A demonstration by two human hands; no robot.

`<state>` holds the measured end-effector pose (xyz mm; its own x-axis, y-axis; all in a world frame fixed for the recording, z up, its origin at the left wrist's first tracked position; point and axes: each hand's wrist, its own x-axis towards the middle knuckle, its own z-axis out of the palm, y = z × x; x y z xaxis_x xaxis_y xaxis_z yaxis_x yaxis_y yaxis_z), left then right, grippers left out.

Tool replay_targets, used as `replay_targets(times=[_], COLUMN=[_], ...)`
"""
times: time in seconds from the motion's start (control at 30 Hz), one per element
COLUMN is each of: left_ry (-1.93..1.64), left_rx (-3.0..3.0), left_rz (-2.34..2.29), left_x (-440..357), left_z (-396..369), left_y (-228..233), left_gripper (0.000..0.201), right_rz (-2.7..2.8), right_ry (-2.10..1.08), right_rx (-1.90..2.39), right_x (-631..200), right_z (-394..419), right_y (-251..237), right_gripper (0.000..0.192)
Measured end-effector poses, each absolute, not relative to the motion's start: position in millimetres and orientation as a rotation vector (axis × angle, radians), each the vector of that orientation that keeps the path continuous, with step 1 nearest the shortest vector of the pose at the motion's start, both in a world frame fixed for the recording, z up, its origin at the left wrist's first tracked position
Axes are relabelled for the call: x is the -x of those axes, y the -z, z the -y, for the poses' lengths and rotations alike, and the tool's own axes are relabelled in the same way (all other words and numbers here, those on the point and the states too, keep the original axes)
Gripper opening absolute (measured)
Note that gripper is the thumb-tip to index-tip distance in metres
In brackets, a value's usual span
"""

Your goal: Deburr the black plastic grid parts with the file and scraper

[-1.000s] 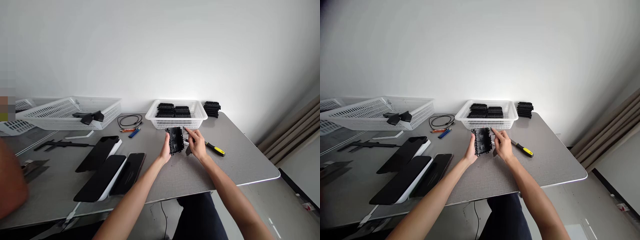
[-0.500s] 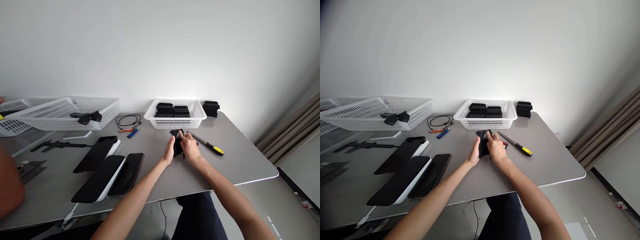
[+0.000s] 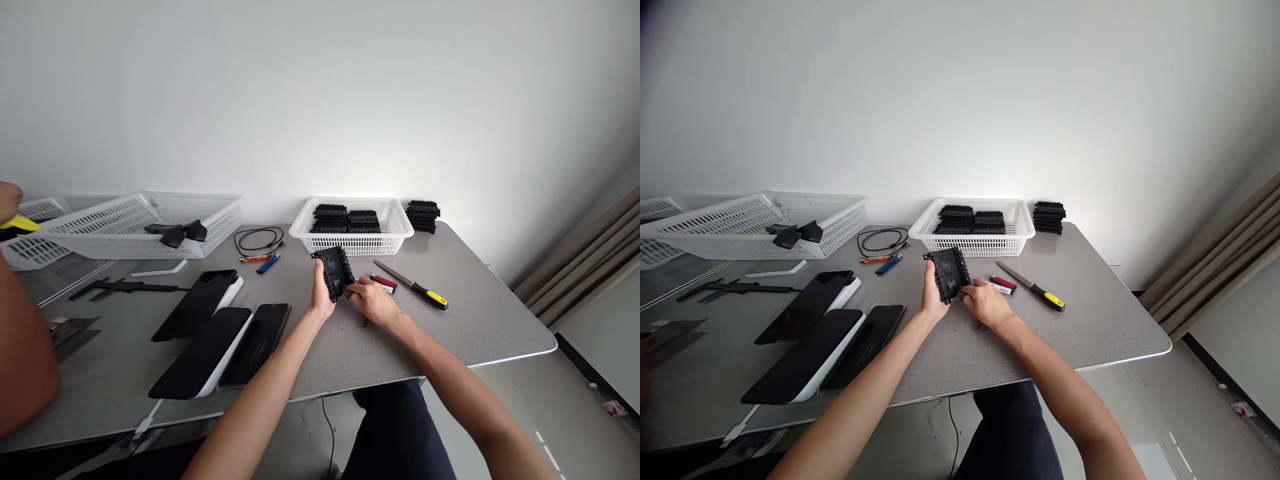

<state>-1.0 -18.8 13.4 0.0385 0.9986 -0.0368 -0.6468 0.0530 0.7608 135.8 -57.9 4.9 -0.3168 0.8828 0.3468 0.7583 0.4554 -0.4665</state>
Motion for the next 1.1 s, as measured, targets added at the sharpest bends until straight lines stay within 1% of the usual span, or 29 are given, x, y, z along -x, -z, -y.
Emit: replay_targets(times=[0.13,0.27,0.33,0.47,0.63,0.7,0.77,0.87,1.0,1.1], left_ry=[-1.327,-1.278,-1.244,-1.219,-1.253,-1.274,-1.295,-1.286,-1.242,-1.28], left_rx=[-0.698,-0.806,-0.888,-1.05,-1.051,-0.998,-0.946,-0.861,-0.75,-0.694], left_rz=[-0.713,-0.668,-0.614,-0.574,-0.607,-0.619,-0.61,-0.592,-0.619,-0.641], left_x=[0.4,-2.4,-5.9,-13.7,-18.6,-18.5,-17.3,-13.9,-8.7,-4.2], left_z=[17.7,19.3,21.6,26.9,29.0,27.9,26.3,24.2,22.4,20.5], left_y=[-8.3,0.3,3.9,8.2,10.2,10.2,9.8,7.2,-0.1,-6.7], left_gripper=[0.063,0.065,0.065,0.065,0.056,0.051,0.049,0.053,0.058,0.059], right_rz=[1.929,1.557,1.494,1.701,1.893,1.904,1.934,2.047,2.196,2.25], right_ry=[-0.251,-0.11,-0.065,-0.069,-0.056,-0.083,-0.136,-0.192,-0.183,-0.163], right_rx=[1.335,1.196,1.133,1.119,1.483,1.551,1.539,1.484,1.453,1.411], right_x=[-141.0,-147.6,-148.4,-145.3,-139.7,-138.2,-136.9,-134.9,-132.8,-132.3], right_z=[55.3,53.1,52.2,52.9,54.4,54.2,54.5,57.4,63.2,65.2], right_y=[-3.4,-6.2,-7.1,-5.0,-4.2,-5.6,-7.6,-11.5,-15.2,-13.4], right_gripper=[0.027,0.034,0.038,0.043,0.052,0.055,0.056,0.055,0.053,0.048])
